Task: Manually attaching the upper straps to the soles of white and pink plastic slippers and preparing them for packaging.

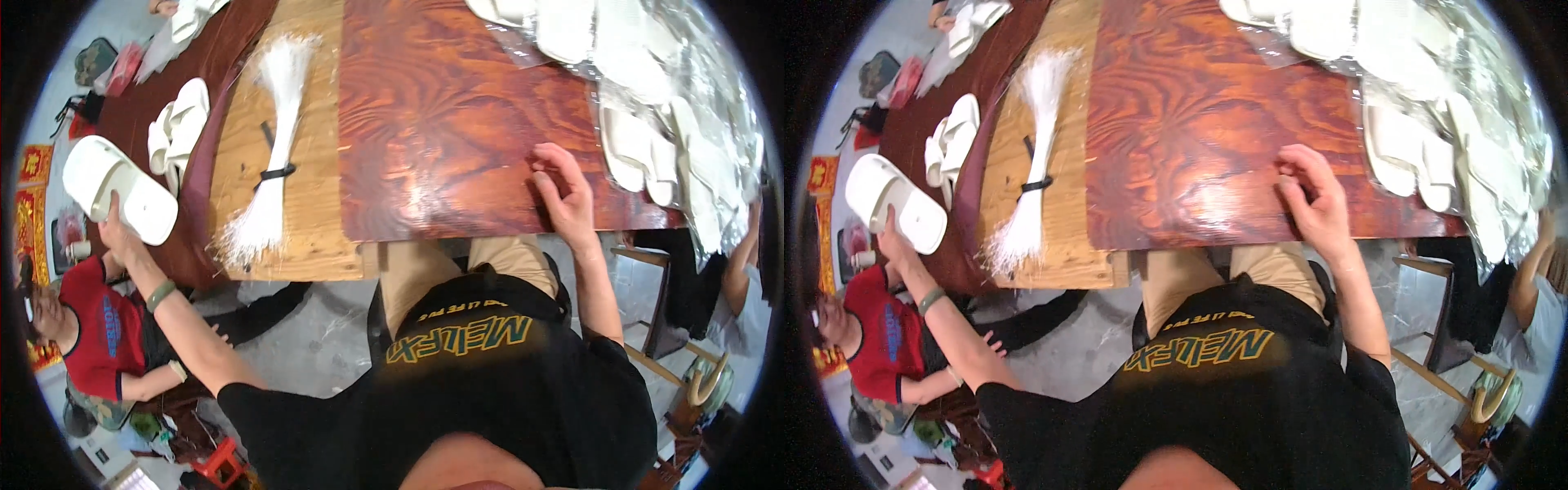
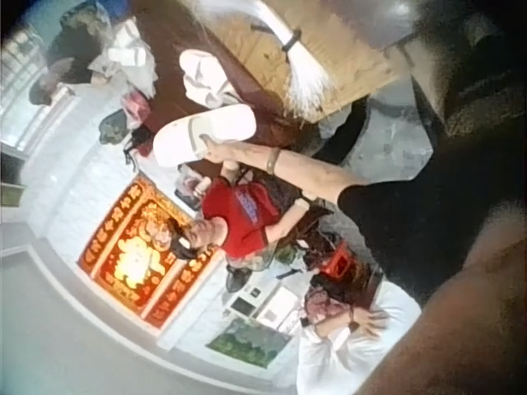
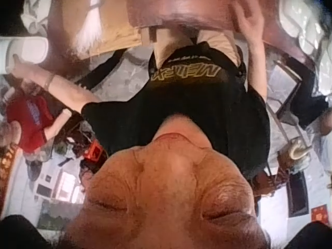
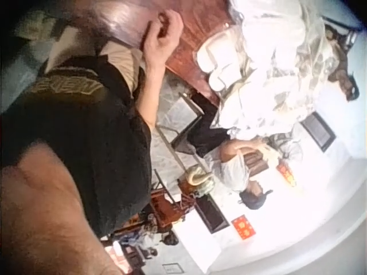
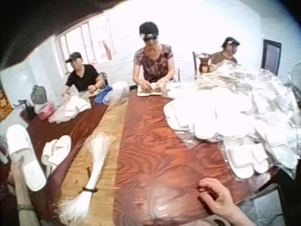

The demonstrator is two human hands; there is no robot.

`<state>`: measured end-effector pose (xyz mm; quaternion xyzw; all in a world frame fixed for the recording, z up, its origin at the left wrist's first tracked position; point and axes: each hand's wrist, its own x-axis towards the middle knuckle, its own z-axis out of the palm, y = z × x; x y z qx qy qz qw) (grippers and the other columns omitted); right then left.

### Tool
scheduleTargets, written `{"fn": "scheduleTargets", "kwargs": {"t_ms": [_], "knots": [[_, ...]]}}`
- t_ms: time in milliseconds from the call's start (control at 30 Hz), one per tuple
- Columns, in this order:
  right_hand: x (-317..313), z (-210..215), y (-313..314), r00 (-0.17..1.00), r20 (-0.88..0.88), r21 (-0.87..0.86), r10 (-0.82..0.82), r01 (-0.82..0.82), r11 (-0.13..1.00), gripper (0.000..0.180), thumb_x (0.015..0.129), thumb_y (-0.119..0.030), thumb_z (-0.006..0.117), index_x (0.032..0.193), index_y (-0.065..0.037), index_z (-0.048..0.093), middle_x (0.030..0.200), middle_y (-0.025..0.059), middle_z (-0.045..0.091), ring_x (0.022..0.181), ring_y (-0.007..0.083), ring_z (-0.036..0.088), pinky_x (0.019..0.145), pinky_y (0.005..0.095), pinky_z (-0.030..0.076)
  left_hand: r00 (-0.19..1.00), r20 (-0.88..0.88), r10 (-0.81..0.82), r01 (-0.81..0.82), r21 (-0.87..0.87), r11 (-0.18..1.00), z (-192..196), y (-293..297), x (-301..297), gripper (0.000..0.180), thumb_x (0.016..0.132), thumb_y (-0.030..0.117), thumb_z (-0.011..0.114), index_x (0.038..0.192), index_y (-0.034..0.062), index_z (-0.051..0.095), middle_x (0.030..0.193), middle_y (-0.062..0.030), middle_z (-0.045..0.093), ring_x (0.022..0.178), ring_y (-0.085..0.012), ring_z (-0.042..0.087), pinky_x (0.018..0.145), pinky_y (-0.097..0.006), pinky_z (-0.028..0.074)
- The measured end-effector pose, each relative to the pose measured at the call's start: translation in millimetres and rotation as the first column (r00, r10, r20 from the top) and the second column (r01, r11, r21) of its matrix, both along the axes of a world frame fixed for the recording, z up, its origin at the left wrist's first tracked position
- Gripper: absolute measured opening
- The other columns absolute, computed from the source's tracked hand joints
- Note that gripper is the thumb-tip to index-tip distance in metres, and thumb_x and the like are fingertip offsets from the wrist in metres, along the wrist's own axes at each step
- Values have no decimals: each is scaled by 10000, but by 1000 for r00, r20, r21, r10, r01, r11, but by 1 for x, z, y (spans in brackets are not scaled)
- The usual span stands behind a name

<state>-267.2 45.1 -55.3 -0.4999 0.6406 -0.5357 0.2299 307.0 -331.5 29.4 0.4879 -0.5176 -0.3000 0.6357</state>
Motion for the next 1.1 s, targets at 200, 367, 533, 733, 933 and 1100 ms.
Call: {"fn": "scheduleTargets", "kwargs": {"t_ms": [200, 367, 533, 733, 933, 1100], "knots": [[3, -2, -4, 999, 37, 37, -15, 13, 999, 221, 870, 8, 541, 1091, 2, 553, 1140, 56, 509, 976, 110, 518, 847, 234, 430, 693, 715, -93, -320, 420, 849, -66, -56, 123, 689, 787, 487, 631, 1125, -101, 512, 1038, -190, 602, 931, -277, 581, 789, -346, 456], [7, 0, -4, 999, 16, 72, -37, 36, 997, 195, 869, 0, 548, 1063, -2, 568, 1142, 63, 511, 1008, 119, 520, 851, 234, 428, 249, 960, -126, -530, 244, 812, -131, -18, 32, 725, 776, 514, 607, 1227, -30, 444, 1142, -230, 560, 1037, -361, 534, 883, -415, 394], [7, 3, -4, 979, -204, 49, 26, -16, 999, 146, 840, 11, 566, 982, -2, 599, 1068, 80, 557, 981, 159, 543, 854, 258, 422, 621, 755, 212, -146, -154, 977, -99, 17, -72, 193, 735, 280, 681, 843, 123, 710, 928, -112, 648, 981, -271, 521, 864, -443, 339], [10, 7, -2, 956, -292, 41, 22, -10, 999, 102, 827, -6, 577, 920, 1, 617, 963, 90, 600, 947, 196, 566, 844, 283, 426, 501, 865, -13, -81, 62, 995, -85, 60, -164, 186, 763, 291, 636, 865, 153, 708, 882, -66, 672, 903, -216, 594, 833, -434, 310], [9, 8, 2, 948, -318, 5, 25, -25, 1000, 96, 814, -6, 595, 905, -1, 623, 957, 115, 608, 924, 223, 578, 809, 297, 447, 286, 958, 19, -324, 78, 943, -136, 19, -156, 292, 735, 400, 656, 911, 171, 696, 857, -88, 674, 868, -221, 617, 825, -368, 403], [-12, -4, 13, 926, -378, -6, -10, 9, 1000, 164, 785, -33, 599, 947, -38, 624, 964, 122, 613, 918, 281, 583, 801, 353, 468, 950, 87, -300, 286, 145, 947, -102, 81, -224, 164, 811, 122, 591, 926, 17, 641, 857, -34, 612, 836, -159, 574, 802, -280, 452]]}}
